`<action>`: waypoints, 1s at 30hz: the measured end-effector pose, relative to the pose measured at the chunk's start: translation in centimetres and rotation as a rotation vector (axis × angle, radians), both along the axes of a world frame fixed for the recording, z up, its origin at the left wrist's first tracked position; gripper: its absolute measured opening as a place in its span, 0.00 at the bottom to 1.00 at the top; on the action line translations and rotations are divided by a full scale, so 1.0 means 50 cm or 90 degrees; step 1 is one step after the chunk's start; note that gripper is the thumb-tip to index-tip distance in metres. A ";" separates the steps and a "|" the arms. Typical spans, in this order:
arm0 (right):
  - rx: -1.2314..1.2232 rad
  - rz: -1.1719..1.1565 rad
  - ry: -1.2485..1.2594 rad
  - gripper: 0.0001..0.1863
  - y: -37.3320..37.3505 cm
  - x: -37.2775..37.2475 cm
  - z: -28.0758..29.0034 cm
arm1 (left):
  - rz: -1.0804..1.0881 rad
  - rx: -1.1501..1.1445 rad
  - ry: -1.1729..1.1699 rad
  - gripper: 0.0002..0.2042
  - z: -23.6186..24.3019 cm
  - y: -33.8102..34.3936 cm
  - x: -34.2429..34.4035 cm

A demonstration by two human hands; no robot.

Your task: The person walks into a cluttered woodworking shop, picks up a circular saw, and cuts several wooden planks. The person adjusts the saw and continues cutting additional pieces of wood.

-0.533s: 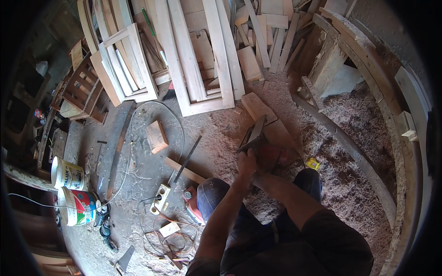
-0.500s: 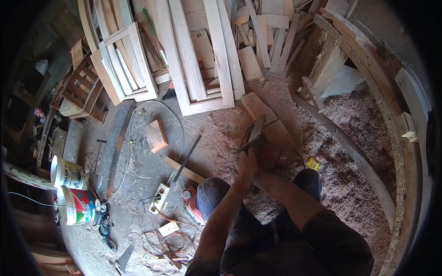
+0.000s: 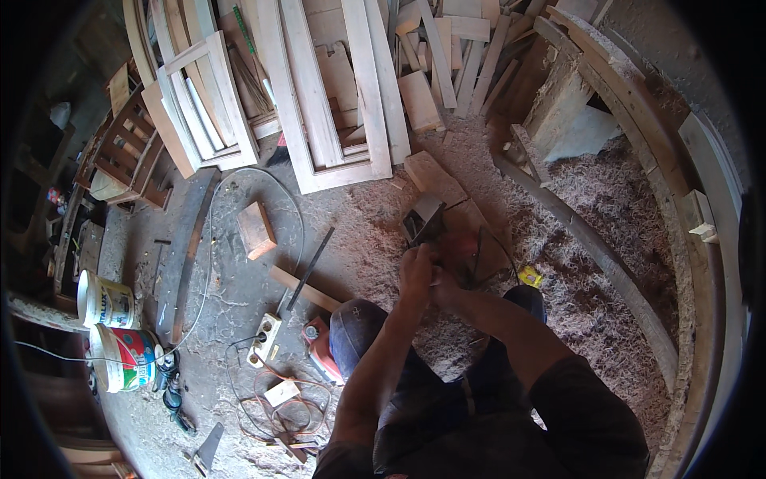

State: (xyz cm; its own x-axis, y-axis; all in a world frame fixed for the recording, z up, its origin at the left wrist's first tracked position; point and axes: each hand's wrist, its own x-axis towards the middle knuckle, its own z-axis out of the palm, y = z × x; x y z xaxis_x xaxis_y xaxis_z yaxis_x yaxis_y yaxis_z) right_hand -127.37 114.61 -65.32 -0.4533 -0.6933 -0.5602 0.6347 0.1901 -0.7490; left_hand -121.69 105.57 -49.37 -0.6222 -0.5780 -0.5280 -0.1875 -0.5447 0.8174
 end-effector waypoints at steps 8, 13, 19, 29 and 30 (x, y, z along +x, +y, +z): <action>0.285 -0.087 0.027 0.24 -0.039 0.022 -0.037 | -0.118 -0.812 -0.110 0.25 0.160 -0.066 0.299; 0.358 0.059 0.153 0.17 -0.033 -0.005 -0.064 | -0.246 -0.996 -0.252 0.24 0.184 -0.030 0.391; 0.399 0.222 0.349 0.14 -0.050 -0.034 -0.042 | -0.264 -0.961 -0.295 0.22 0.190 -0.029 0.428; 0.397 0.945 0.944 0.20 -0.158 -0.124 0.331 | -0.425 -0.788 -0.382 0.14 0.299 -0.001 0.441; 0.368 0.967 0.950 0.22 -0.169 -0.127 0.382 | -0.417 -0.759 -0.375 0.14 0.311 0.003 0.434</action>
State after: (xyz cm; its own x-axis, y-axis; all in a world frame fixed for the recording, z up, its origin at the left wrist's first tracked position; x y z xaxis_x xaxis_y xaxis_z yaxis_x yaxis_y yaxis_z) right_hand -133.70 106.18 -46.20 -0.0587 -0.7706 -0.6346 -0.9820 0.1590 -0.1023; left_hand -99.99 105.74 -33.81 -0.8066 -0.5494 -0.2182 -0.5846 0.6867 0.4320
